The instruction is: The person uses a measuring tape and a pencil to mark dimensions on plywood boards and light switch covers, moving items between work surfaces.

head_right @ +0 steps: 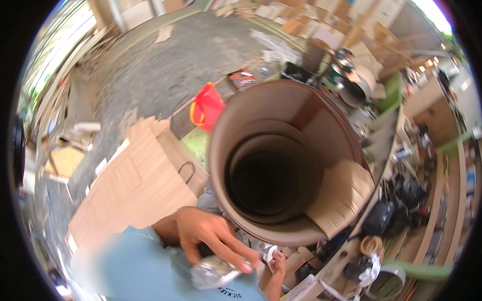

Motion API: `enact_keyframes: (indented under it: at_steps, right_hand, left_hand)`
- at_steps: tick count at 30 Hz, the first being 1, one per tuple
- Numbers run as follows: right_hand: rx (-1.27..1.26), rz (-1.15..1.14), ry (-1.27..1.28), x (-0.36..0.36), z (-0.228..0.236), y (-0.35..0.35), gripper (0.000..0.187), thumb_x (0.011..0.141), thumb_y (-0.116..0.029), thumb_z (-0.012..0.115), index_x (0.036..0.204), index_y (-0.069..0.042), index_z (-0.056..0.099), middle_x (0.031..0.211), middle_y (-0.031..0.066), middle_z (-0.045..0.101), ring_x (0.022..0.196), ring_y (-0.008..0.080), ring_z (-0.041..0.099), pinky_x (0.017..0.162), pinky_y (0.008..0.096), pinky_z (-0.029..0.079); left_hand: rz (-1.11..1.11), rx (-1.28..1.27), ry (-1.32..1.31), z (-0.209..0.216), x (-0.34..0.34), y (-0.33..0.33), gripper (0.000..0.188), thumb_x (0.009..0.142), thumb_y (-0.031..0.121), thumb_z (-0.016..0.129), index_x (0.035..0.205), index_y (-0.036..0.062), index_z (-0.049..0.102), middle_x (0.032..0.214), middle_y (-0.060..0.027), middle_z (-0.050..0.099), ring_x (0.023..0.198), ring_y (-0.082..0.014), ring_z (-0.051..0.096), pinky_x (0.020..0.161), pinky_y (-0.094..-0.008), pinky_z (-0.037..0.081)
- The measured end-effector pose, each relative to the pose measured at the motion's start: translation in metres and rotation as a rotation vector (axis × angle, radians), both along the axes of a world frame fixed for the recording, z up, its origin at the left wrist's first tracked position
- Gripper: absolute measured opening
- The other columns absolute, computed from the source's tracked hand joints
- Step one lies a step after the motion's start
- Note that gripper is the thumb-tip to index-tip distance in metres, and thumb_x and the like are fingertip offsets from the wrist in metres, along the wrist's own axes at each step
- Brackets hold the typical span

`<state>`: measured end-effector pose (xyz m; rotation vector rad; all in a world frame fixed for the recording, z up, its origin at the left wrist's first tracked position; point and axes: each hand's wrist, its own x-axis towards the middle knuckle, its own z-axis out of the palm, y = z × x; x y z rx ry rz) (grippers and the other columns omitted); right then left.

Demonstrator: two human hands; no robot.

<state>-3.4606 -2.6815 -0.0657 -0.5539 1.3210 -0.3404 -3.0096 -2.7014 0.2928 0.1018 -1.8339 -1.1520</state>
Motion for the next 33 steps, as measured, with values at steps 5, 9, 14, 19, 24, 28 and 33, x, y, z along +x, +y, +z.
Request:
enact_keyframes:
  at_steps: [5, 9, 14, 19, 24, 28, 33]
  right_hand:
    - [0.026, 0.345, 0.111, 0.046, -0.014, -0.053, 0.035, 0.087, -0.029, 0.078, 0.108, -0.003, 0.069, 0.095, 0.0060, 0.073, 0.082, 0.0173, 0.070, 0.073, 0.0365, 0.058]
    - [0.014, 0.550, 0.238, 0.112, -0.020, -0.081, 0.035, 0.086, -0.031, 0.078, 0.105, -0.003, 0.069, 0.094, 0.0058, 0.073, 0.080, 0.0173, 0.070, 0.072, 0.0366, 0.058]
    - [-0.057, 0.852, 0.359, 0.273, -0.036, -0.124, 0.036, 0.086, -0.033, 0.078, 0.102, -0.003, 0.070, 0.091, 0.0056, 0.073, 0.078, 0.0173, 0.069, 0.071, 0.0368, 0.057]
    - [-0.193, 1.082, 0.410, 0.428, -0.036, -0.172, 0.037, 0.086, -0.036, 0.078, 0.099, -0.003, 0.071, 0.089, 0.0054, 0.072, 0.076, 0.0173, 0.069, 0.070, 0.0370, 0.057]
    - [-0.341, 1.205, 0.373, 0.579, -0.039, -0.207, 0.038, 0.085, -0.038, 0.078, 0.096, -0.003, 0.071, 0.086, 0.0051, 0.072, 0.074, 0.0173, 0.069, 0.069, 0.0371, 0.056]
    - [-0.402, 1.283, 0.357, 0.672, -0.043, -0.219, 0.039, 0.085, -0.040, 0.078, 0.094, -0.003, 0.072, 0.084, 0.0050, 0.072, 0.073, 0.0173, 0.069, 0.068, 0.0373, 0.056]
    - [-0.392, 1.414, 0.401, 0.765, -0.053, -0.225, 0.041, 0.084, -0.043, 0.078, 0.091, -0.003, 0.073, 0.082, 0.0047, 0.072, 0.071, 0.0173, 0.069, 0.067, 0.0375, 0.056]
  left_hand:
    - [0.264, -0.130, 0.399, -0.017, 0.085, 0.087, 0.077, 0.097, 0.047, 0.068, 0.134, -0.0188, 0.055, 0.130, -0.0493, 0.051, 0.096, -0.0528, 0.070, 0.071, -0.0447, 0.059]
    - [0.652, 0.293, 0.703, -0.041, 0.139, 0.121, 0.063, 0.090, 0.024, 0.078, 0.132, -0.0177, 0.057, 0.121, -0.0394, 0.064, 0.103, -0.0454, 0.070, 0.085, -0.0476, 0.055]
    - [0.620, 0.325, 0.639, -0.091, 0.259, 0.099, 0.063, 0.091, 0.021, 0.077, 0.137, -0.0152, 0.053, 0.123, -0.0380, 0.063, 0.117, -0.0431, 0.064, 0.094, -0.0470, 0.051]
    - [0.557, 0.458, 0.595, -0.109, 0.347, 0.105, 0.067, 0.092, 0.027, 0.076, 0.153, 0.0175, 0.050, 0.154, -0.0307, 0.043, 0.139, -0.0428, 0.046, 0.108, -0.0470, 0.038]
    - [0.806, 0.439, 0.667, -0.105, 0.408, 0.146, 0.076, 0.093, 0.033, 0.074, 0.152, -0.0032, 0.042, 0.148, -0.0244, 0.053, 0.136, -0.0281, 0.049, 0.115, -0.0400, 0.033]
    - [1.005, 0.506, 1.004, -0.137, 0.433, 0.177, 0.073, 0.091, 0.030, 0.073, 0.148, -0.0050, 0.046, 0.143, -0.0244, 0.056, 0.128, -0.0283, 0.057, 0.107, -0.0402, 0.044]
    - [1.024, 0.387, 1.460, -0.184, 0.479, 0.189, 0.065, 0.096, 0.030, 0.064, 0.148, -0.0027, 0.043, 0.142, -0.0290, 0.054, 0.116, -0.0339, 0.065, 0.091, -0.0418, 0.056]
